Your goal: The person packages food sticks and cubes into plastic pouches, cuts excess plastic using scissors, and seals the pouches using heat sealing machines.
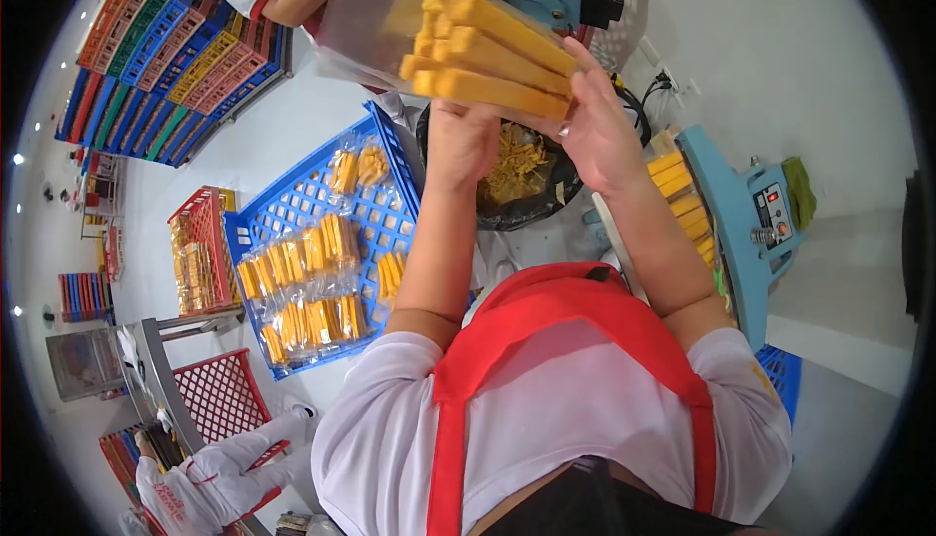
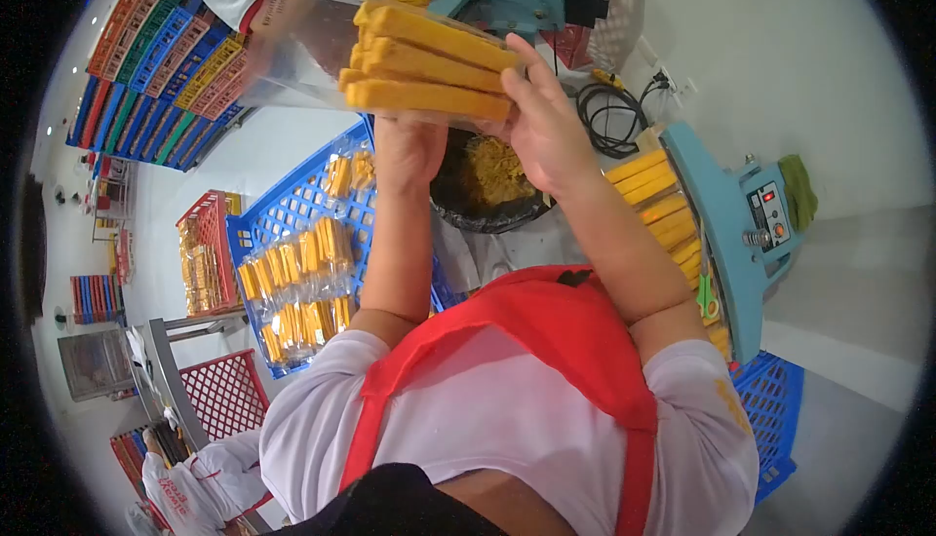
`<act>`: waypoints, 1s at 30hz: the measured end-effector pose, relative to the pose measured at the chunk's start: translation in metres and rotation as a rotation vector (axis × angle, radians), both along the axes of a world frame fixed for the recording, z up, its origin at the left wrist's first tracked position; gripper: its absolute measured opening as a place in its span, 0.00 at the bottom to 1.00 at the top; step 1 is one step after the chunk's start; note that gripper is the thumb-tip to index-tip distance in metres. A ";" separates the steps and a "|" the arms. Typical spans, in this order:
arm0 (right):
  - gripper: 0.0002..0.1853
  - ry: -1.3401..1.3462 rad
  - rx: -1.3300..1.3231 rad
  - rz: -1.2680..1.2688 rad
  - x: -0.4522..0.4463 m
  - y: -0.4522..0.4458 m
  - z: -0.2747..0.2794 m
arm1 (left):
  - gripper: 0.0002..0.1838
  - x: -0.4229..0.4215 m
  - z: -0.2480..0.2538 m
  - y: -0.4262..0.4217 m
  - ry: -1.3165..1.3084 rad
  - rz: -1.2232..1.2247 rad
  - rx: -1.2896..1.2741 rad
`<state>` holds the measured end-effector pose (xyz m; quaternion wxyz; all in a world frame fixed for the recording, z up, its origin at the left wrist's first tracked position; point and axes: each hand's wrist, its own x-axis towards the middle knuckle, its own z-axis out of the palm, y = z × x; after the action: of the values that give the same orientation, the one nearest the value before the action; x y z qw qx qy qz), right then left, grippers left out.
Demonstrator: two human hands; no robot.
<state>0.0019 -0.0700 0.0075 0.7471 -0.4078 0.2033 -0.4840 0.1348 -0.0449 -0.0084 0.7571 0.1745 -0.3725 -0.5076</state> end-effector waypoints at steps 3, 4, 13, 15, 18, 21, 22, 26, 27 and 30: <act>0.29 -0.131 0.173 0.161 -0.014 -0.005 -0.001 | 0.29 0.018 -0.004 -0.006 0.108 -0.051 -0.044; 0.29 -0.201 0.318 0.276 -0.019 -0.007 -0.003 | 0.29 0.022 -0.005 -0.007 0.075 -0.048 -0.031; 0.27 -0.223 0.234 0.437 -0.022 -0.012 -0.014 | 0.33 0.000 0.021 -0.009 0.026 -0.092 -0.027; 0.27 -0.178 0.160 0.295 -0.018 -0.009 -0.016 | 0.33 -0.006 0.022 -0.005 0.133 -0.140 -0.039; 0.26 -0.120 -0.020 0.094 -0.014 -0.002 -0.014 | 0.31 -0.008 0.015 -0.004 0.266 -0.292 -0.121; 0.27 -0.191 -0.068 0.155 -0.020 -0.003 -0.016 | 0.28 -0.002 0.009 -0.005 -0.021 -0.086 0.024; 0.28 -0.273 -0.009 0.278 -0.023 -0.004 -0.017 | 0.26 0.002 0.007 -0.006 0.028 -0.157 0.028; 0.30 -0.254 0.018 0.392 -0.027 -0.005 -0.008 | 0.30 0.008 0.003 -0.014 0.095 -0.327 0.091; 0.31 -0.226 -0.026 0.336 -0.027 -0.005 -0.007 | 0.30 0.004 0.007 -0.014 0.099 -0.327 0.089; 0.33 -0.116 -0.155 0.154 -0.024 -0.006 -0.008 | 0.30 -0.006 0.022 -0.012 0.119 -0.217 0.058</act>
<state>-0.0226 -0.0758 -0.0005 0.7586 -0.4502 0.0897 -0.4624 0.1292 -0.0571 0.0132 0.7130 0.1245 -0.3285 -0.6068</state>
